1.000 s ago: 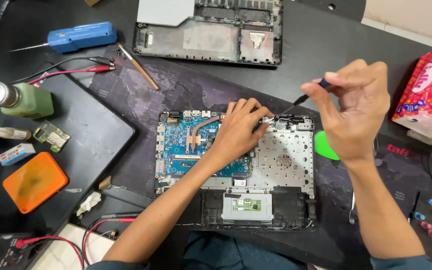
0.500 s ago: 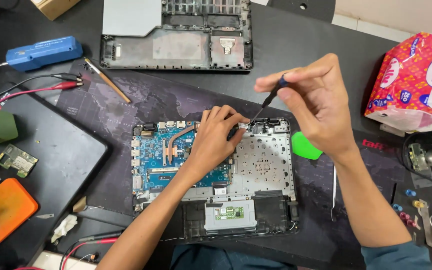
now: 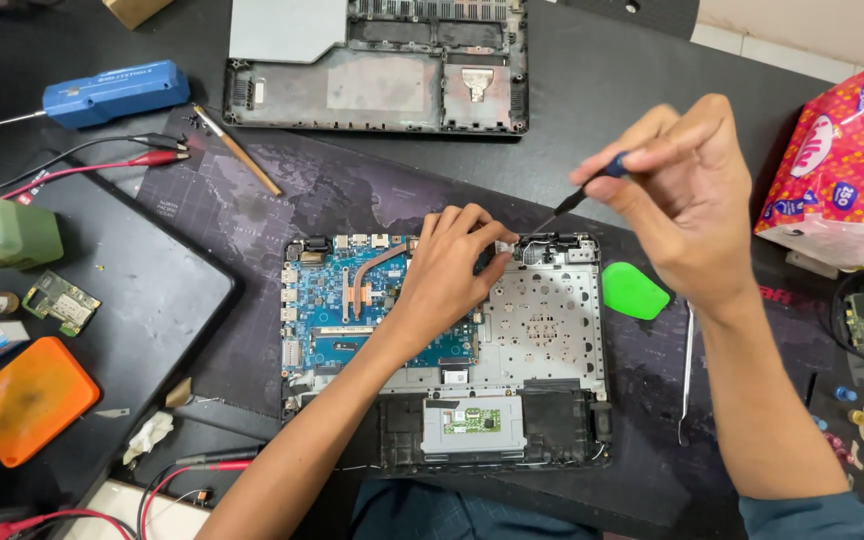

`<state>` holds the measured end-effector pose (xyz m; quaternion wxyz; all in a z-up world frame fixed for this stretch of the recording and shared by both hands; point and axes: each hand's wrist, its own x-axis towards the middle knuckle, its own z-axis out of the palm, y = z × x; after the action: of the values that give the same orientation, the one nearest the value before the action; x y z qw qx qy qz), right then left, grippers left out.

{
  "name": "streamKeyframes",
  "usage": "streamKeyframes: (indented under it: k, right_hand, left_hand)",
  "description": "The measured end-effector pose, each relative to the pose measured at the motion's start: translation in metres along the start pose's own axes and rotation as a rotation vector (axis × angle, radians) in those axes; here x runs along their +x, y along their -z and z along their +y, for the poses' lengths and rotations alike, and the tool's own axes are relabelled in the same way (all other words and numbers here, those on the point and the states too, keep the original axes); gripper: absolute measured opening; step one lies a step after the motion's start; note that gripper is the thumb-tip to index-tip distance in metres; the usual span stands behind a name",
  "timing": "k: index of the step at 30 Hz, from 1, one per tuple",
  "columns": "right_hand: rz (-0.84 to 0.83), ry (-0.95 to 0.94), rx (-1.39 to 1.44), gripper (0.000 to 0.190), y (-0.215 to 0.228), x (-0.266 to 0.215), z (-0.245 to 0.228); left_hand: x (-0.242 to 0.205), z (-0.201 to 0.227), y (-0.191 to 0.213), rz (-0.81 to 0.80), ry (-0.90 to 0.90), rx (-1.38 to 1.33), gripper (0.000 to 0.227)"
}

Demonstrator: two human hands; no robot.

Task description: The person uses a green plastic pry tool to open the back cover of a laptop. They then use a screwdriver to remove screws from the internal chassis and disconnect cables from the motherboard.

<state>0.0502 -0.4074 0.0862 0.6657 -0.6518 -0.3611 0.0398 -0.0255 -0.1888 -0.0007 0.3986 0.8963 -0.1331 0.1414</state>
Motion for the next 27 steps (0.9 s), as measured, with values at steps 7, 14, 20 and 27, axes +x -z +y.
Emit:
streamKeyframes:
  k: [7,14,20,27]
  right_hand:
    - [0.046,0.074,-0.159,0.044,-0.013,0.010,-0.011]
    - [-0.009,-0.006,-0.035,0.035,-0.013,0.011,-0.013]
    - [-0.057,0.014,0.000,0.034,-0.014,0.014,-0.017]
    - [-0.006,-0.063,-0.086,0.026,-0.016,0.016,-0.027]
  left_hand:
    - [0.001,0.000,0.000,-0.002,0.005,-0.015,0.019]
    - [0.001,0.001,0.001,-0.006,0.010,-0.019,0.020]
    - [0.000,0.001,0.001,-0.008,0.019,-0.022,0.019]
    - [0.001,0.003,0.002,-0.008,0.025,-0.029,0.018]
